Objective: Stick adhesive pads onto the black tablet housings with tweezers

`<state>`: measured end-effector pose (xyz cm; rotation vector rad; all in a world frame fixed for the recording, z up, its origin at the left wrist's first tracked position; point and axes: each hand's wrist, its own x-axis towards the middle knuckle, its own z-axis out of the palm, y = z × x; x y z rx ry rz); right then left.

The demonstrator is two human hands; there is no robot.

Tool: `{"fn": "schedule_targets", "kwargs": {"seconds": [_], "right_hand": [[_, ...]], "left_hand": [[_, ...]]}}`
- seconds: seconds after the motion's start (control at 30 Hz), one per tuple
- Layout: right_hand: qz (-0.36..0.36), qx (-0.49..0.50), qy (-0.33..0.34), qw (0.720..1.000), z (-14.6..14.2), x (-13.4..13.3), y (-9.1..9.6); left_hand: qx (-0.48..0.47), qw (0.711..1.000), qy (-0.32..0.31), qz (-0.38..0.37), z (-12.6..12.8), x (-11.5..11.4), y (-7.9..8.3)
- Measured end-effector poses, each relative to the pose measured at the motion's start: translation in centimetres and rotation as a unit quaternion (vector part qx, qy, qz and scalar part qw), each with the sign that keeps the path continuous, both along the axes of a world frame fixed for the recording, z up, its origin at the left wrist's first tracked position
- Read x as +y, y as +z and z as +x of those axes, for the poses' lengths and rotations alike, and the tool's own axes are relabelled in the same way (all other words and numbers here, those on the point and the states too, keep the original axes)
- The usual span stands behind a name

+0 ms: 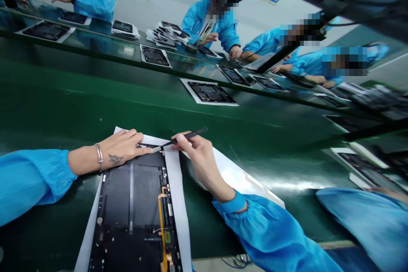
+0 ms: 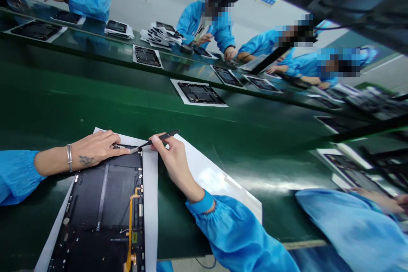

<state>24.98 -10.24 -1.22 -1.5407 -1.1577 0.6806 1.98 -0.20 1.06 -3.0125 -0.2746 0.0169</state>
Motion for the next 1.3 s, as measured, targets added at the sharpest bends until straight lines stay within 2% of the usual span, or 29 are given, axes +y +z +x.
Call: {"fn": "schedule_targets", "kwargs": {"seconds": [0.27, 0.53, 0.6, 0.7, 0.8, 0.87, 1.03, 1.3], "right_hand": [[0.013, 0.035, -0.025, 0.999, 0.1, 0.2, 0.2], [0.029, -0.009, -0.004, 1.0, 0.1, 0.0, 0.6], [0.036, -0.04, 0.018, 0.998, -0.1, 0.0, 1.1], [0.03, -0.076, 0.077, 0.994, -0.7, 0.3, 1.7], [0.007, -0.073, 0.132, 0.989, -1.4, 0.7, 1.6], [-0.004, -0.059, 0.148, 0.987, -1.7, 0.9, 1.3], [-0.015, -0.044, 0.175, 0.983, -1.7, 0.8, 0.7], [0.016, -0.06, 0.184, 0.981, -1.8, 0.7, 0.6]], "left_hand": [[0.044, 0.999, 0.0, 0.015, 1.0, -0.5, 1.0], [0.04, 0.997, 0.05, 0.042, 3.1, -1.9, 0.5], [0.03, 0.998, 0.039, 0.03, 2.4, -1.5, 0.4], [-0.015, 0.999, 0.025, -0.036, 0.4, -0.2, 0.0], [-0.087, 0.991, -0.004, -0.102, -1.6, 1.2, -0.7], [-0.114, 0.986, -0.023, -0.117, -2.2, 1.7, -1.1], [-0.117, 0.984, -0.023, -0.13, -2.1, 1.8, -1.4], [-0.124, 0.982, -0.024, -0.141, -2.0, 1.6, -1.2]]}}
